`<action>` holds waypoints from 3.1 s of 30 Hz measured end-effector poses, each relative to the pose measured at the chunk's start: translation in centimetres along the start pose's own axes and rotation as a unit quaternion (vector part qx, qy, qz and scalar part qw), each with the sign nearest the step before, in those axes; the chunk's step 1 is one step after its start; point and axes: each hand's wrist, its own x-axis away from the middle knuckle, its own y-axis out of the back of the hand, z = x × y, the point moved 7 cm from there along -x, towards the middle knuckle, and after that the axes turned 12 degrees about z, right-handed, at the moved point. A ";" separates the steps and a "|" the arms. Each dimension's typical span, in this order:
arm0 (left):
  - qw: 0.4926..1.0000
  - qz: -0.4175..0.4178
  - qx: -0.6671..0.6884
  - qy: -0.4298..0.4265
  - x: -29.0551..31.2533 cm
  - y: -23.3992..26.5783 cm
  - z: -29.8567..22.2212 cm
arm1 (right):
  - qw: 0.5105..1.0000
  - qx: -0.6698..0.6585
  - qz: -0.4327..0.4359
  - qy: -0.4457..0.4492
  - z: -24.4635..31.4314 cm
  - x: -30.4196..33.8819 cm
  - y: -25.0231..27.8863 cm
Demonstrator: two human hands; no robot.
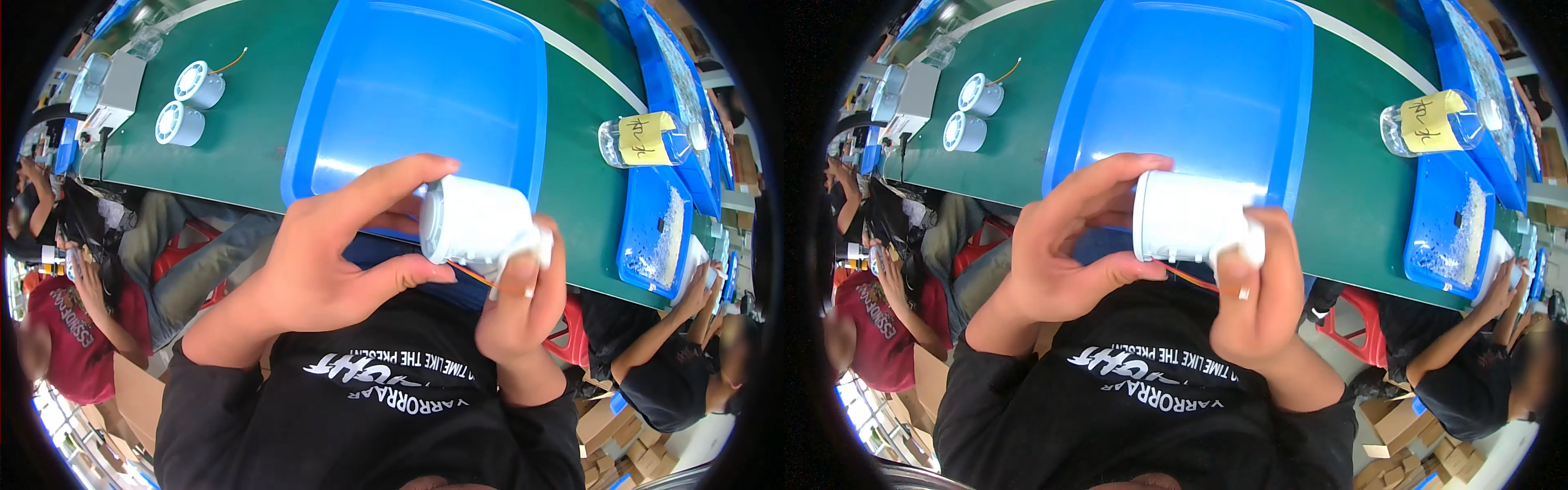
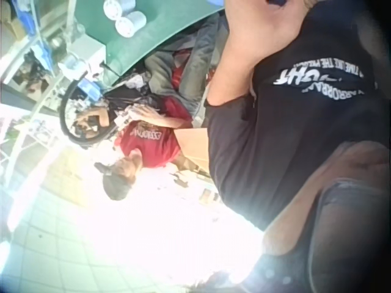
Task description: Wiping down cylindrical white electronic components with a dampened cloth on an assembly line.
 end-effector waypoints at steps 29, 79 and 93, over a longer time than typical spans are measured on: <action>0.996 -0.045 -0.080 -0.014 -0.3 0.0 -0.7 | 0.999 -0.002 0.029 0.043 0.5 -1.4 1.4; 0.965 0.009 -0.221 -0.141 -0.6 -1.3 -1.0 | 0.796 -0.604 0.025 -0.039 -4.9 -1.6 3.2; 0.978 -0.019 -0.187 -0.088 -0.3 -0.5 -0.5 | 0.988 -0.024 0.027 -0.151 0.0 -2.1 3.7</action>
